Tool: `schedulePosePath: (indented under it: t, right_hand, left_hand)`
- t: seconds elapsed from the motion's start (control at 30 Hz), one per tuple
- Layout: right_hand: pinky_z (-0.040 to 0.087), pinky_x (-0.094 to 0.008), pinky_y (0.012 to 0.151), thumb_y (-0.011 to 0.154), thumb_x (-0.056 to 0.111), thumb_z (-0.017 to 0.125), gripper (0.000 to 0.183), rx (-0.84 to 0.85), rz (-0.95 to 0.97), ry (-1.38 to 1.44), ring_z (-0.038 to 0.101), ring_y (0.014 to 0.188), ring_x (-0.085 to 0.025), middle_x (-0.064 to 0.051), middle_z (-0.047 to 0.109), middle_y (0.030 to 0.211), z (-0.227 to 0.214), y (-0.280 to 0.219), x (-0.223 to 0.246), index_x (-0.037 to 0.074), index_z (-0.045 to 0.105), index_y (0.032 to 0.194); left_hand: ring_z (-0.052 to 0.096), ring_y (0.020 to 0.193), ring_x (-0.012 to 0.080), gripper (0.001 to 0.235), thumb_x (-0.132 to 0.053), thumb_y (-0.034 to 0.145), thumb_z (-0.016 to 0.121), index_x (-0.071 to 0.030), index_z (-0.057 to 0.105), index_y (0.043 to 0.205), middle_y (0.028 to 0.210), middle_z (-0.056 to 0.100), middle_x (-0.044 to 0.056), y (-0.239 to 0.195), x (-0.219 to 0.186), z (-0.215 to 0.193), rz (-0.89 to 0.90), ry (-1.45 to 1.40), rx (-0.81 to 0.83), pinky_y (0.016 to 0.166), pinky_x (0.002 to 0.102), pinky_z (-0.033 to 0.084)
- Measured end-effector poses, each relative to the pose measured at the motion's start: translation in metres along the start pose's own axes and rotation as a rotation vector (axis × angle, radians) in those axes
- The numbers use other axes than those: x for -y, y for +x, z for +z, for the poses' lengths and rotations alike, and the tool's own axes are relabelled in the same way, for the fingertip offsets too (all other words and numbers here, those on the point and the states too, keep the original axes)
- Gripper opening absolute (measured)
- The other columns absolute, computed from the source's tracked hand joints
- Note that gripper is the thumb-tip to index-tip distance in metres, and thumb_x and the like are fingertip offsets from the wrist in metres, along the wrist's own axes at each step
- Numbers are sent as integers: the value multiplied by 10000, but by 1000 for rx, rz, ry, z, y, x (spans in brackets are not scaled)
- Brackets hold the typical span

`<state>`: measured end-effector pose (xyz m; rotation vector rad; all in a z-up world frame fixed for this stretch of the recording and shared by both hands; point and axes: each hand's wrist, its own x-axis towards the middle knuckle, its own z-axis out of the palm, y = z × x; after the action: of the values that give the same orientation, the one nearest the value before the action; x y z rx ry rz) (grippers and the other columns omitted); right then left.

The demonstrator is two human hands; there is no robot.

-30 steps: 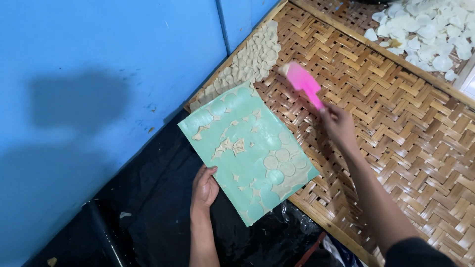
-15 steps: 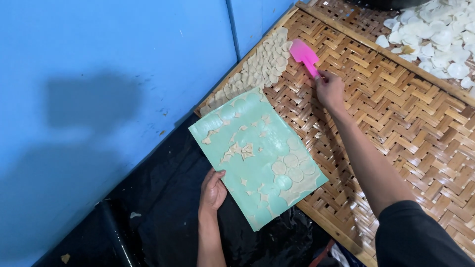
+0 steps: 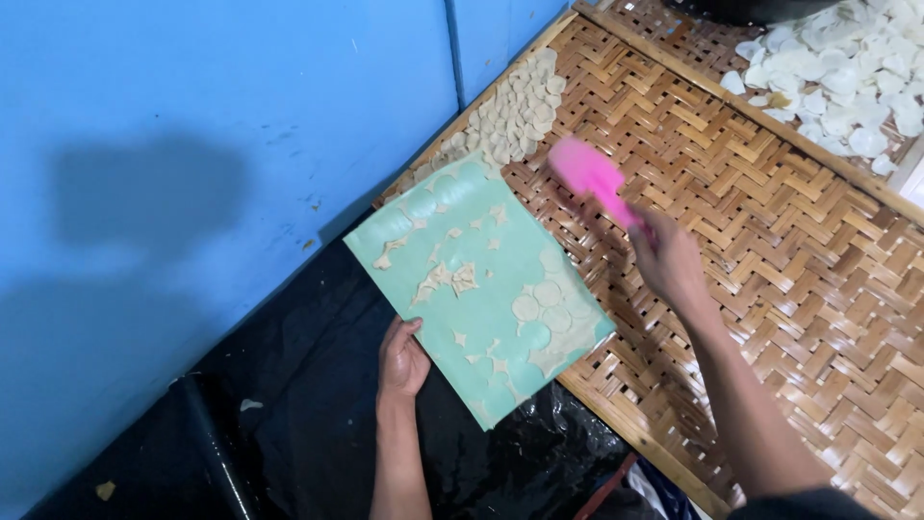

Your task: The person uses a pink plastic scraper to lift small, circular pieces of dough from a light green cutting board and transfers them onto a large woven bamboo tray. The person repeatedly scrapes the board to move the dough pieces in rows.

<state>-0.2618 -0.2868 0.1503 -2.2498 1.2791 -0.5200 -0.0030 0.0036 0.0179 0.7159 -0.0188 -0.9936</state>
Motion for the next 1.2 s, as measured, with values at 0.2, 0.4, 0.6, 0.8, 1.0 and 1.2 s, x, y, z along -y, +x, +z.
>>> schedulePosePath:
  t: [0.2, 0.4, 0.6, 0.8, 1.0, 1.2]
  right_hand:
    - [565, -395, 608, 983, 289, 629, 347, 12, 21, -65, 701, 666, -197, -181, 770, 852, -15, -95, -30, 142, 718, 1285]
    - [584, -391, 573, 958, 325, 628, 383, 90, 68, -118, 699, 565, -197, -161, 786, 851, -10, -104, -35, 183, 703, 1305]
    - [542, -386, 465, 1012, 324, 570, 358, 144, 86, -233, 565, 461, -194, -146, 733, 788, -7, -97, -13, 171, 688, 1314]
    - [490, -363, 434, 991, 317, 571, 350, 197, 105, -234, 571, 446, -167, -129, 750, 790, -8, -90, -27, 180, 718, 1278]
    - [424, -381, 423, 1039, 325, 517, 377, 331, 270, -218, 426, 428, -183, -164, 758, 680, -10, -86, -7, 197, 666, 1361]
    - [515, -362, 496, 1011, 363, 550, 399, 359, 311, -147, 506, 480, -178, -170, 788, 776, -3, -79, -20, 249, 654, 1379]
  left_hand:
    - [578, 1220, 229, 441, -35, 916, 567, 49, 533, 1347, 1317, 616, 139, 0, 1, 1, 22, -15, 21, 1094, 372, 417]
    - [571, 1238, 208, 449, -40, 923, 554, 35, 532, 1365, 1343, 614, 123, -2, 0, 7, 16, 8, 17, 1096, 341, 412]
    - [580, 1230, 206, 409, -32, 934, 560, 49, 544, 1335, 1329, 623, 126, 2, 5, -5, 28, -11, 27, 1094, 334, 415]
    - [587, 1203, 201, 354, -15, 941, 568, 39, 559, 1291, 1280, 633, 121, 6, 8, -15, 24, -42, 26, 1095, 333, 424]
    - [587, 1202, 196, 331, -28, 945, 564, 45, 570, 1268, 1284, 635, 119, 6, 8, -14, 25, -35, 47, 1093, 330, 416]
    - [584, 1205, 204, 363, -31, 942, 550, 47, 569, 1296, 1290, 633, 125, 4, 5, -8, 28, -12, 37, 1089, 333, 416]
